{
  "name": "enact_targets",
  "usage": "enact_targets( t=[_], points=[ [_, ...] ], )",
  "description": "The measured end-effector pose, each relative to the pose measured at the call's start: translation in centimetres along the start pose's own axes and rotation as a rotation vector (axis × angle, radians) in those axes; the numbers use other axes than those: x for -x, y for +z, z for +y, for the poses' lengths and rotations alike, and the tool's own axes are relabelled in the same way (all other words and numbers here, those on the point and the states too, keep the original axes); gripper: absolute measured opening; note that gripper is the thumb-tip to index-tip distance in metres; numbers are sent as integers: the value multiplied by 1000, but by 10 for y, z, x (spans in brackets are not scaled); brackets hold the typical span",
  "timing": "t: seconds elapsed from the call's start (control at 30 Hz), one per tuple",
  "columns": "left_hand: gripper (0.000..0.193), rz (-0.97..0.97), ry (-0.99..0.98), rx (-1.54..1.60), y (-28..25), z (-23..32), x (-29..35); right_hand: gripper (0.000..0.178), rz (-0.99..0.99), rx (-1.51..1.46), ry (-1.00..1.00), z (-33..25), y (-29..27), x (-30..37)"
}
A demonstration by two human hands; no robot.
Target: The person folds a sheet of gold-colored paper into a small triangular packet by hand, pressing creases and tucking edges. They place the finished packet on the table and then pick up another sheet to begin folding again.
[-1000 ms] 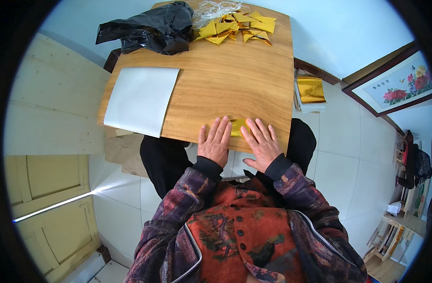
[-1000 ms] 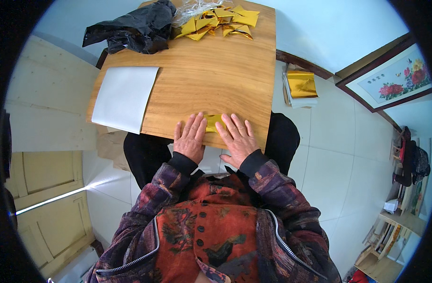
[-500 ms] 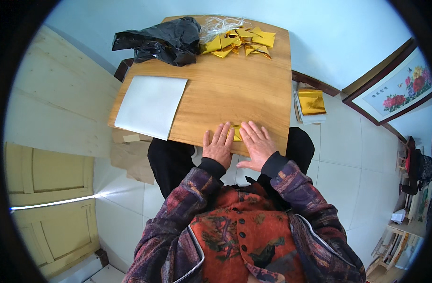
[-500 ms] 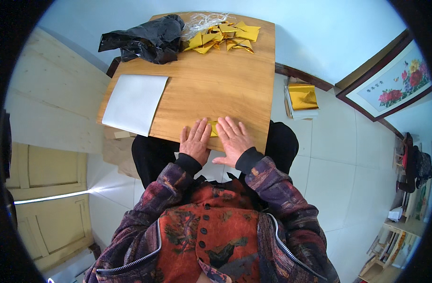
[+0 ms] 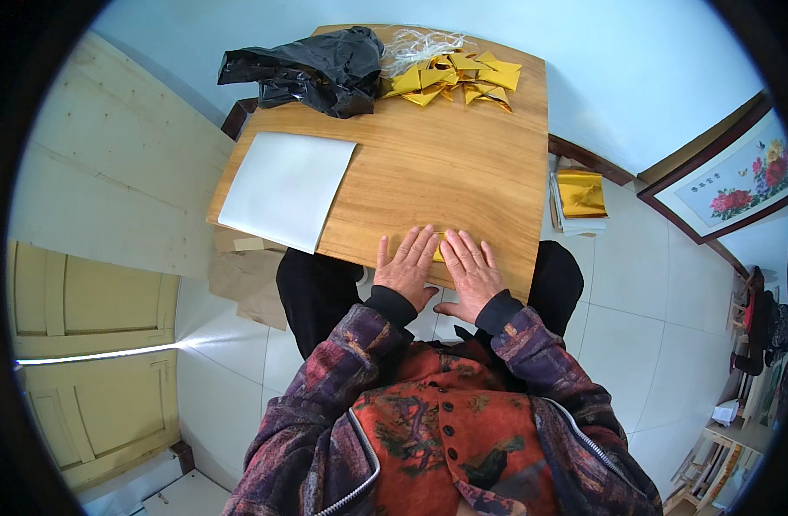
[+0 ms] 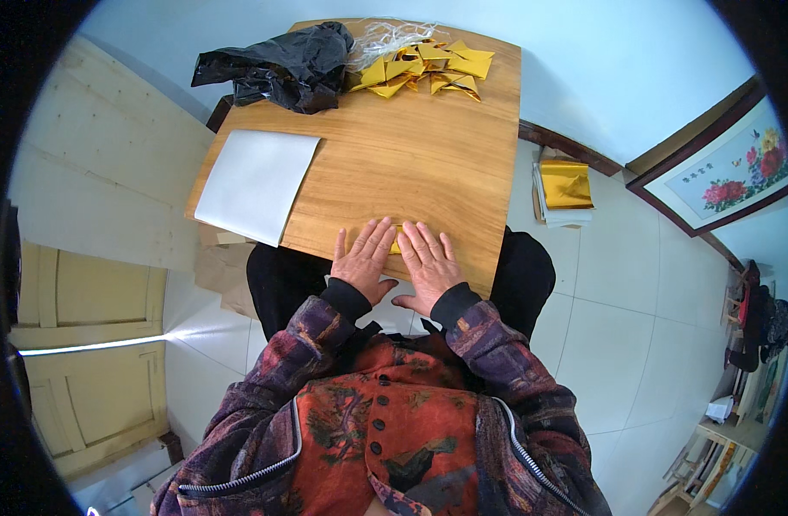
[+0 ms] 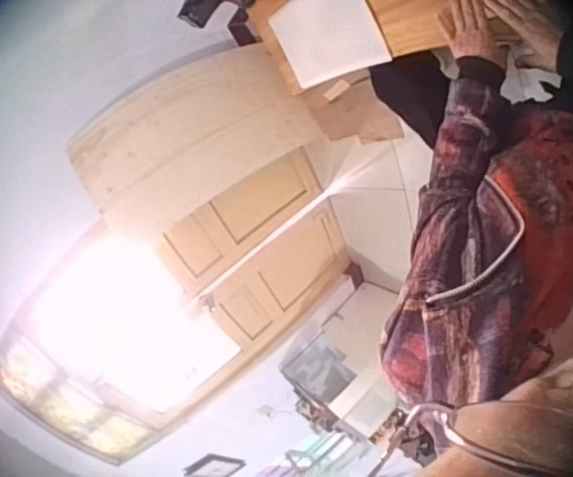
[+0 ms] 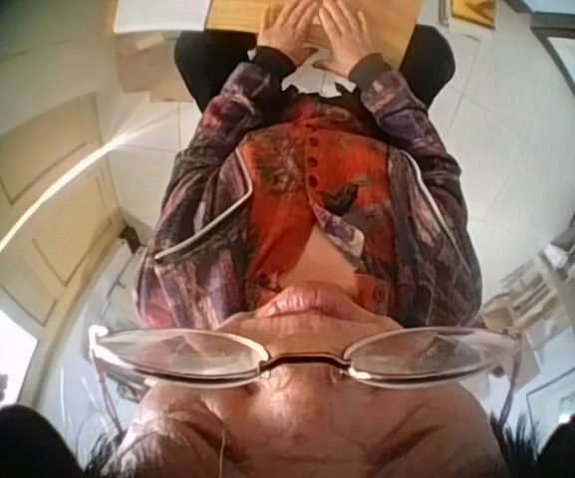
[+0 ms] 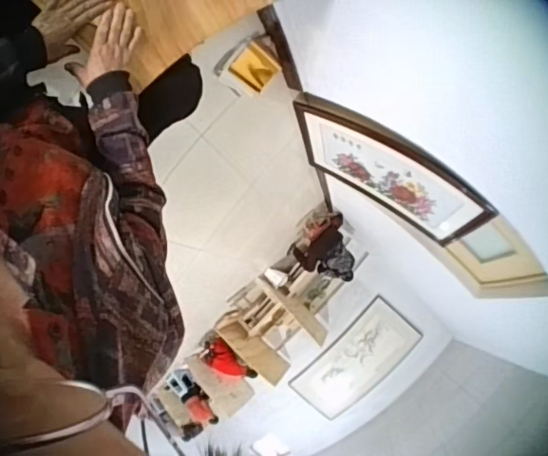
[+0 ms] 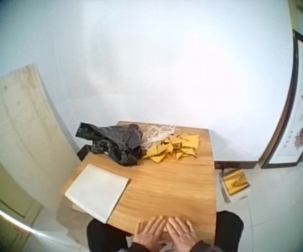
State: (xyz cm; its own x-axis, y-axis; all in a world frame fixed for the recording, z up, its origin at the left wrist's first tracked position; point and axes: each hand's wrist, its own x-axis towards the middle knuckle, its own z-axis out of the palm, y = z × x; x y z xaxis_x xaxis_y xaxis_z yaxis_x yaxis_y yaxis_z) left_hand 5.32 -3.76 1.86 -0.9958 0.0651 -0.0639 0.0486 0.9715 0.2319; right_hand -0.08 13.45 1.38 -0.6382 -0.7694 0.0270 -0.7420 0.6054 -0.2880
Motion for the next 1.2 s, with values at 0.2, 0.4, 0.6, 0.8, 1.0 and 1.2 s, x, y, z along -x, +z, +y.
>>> enact_targets(
  t=[0.2,0.4,0.6,0.8,1.0,1.2],
  points=[
    [95,57,-87,-26,6,-5,2,112,28,-19,-4,2,1,0],
    [89,68,-114,2,6,-8,1,103,17,-56,-10,5,-2,0],
    [85,41,-22,103,-4,-20,5,63,218,-334,54,28,-10,-13],
    [74,104,-7,149,10,-20,18,43,304,-121,84,10,-6,-5],
    [66,283,-11,190,19,-25,31,35,346,-131,74,-1,-3,-2],
    [54,406,-298,528,22,-30,70,33,371,-144,89,-2,1,0]
  ],
)
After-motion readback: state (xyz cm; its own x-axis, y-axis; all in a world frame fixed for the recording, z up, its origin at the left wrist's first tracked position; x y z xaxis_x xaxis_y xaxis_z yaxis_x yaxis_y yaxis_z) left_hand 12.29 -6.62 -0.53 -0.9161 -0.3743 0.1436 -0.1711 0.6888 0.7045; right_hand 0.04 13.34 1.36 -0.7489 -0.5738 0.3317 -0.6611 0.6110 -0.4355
